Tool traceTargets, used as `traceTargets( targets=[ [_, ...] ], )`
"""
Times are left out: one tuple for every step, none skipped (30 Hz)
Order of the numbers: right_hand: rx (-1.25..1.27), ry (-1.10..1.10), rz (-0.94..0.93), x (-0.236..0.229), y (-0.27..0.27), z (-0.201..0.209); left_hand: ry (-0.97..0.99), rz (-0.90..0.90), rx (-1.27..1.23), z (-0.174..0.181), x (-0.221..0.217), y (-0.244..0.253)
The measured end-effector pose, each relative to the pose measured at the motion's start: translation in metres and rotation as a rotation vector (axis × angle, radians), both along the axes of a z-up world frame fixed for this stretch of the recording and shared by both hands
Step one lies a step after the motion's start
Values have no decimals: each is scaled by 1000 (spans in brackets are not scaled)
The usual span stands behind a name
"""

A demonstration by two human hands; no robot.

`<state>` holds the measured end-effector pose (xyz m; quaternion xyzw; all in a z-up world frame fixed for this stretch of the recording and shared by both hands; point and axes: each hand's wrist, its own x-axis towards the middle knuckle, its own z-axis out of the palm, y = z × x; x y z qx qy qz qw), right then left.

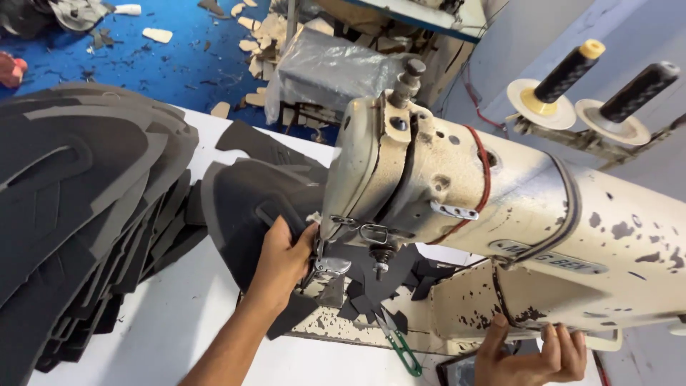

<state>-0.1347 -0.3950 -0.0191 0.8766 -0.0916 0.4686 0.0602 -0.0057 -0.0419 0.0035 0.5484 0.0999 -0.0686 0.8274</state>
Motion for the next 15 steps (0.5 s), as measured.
traceTargets(
  targets=[
    [-1,-9,0,0,2,4,-9,0,-1,5,-2,0],
    [39,-20,19,0,4,9,-2,3,-10,10,-4,1],
    [78,-30,37,-1,7,13,6,6,-19,15,-7,2],
    [77,-41,43,3,10,28,-4,12,-20,11,-2,2],
    [74,-82,78,5,14,42,-15,10,-3,6,2,2],
    [76,-109,113,3,19,53,-11,9,17,-2,1,4],
    [78,-105,119,1,21,57,-7,15,19,-4,-2,10],
    [198,-109,109,1,23,61,-12,-21,50,-6,-4,14],
    [318,-113,98,1,25,66,-17,-56,82,-8,-5,19],
    [318,-115,100,-4,37,72,-19,-55,82,-10,-13,27],
    [247,-64,61,-8,48,78,-76,4,186,-13,-19,34],
    [176,-12,22,-12,59,84,-133,63,290,-15,-26,41],
    [177,-13,23,-17,43,51,-133,65,290,-33,-37,50],
    [416,-9,107,-23,29,18,-145,278,385,-50,-47,60],
    [654,-1,195,-29,15,-14,-156,493,476,-66,-57,69]
  ],
)
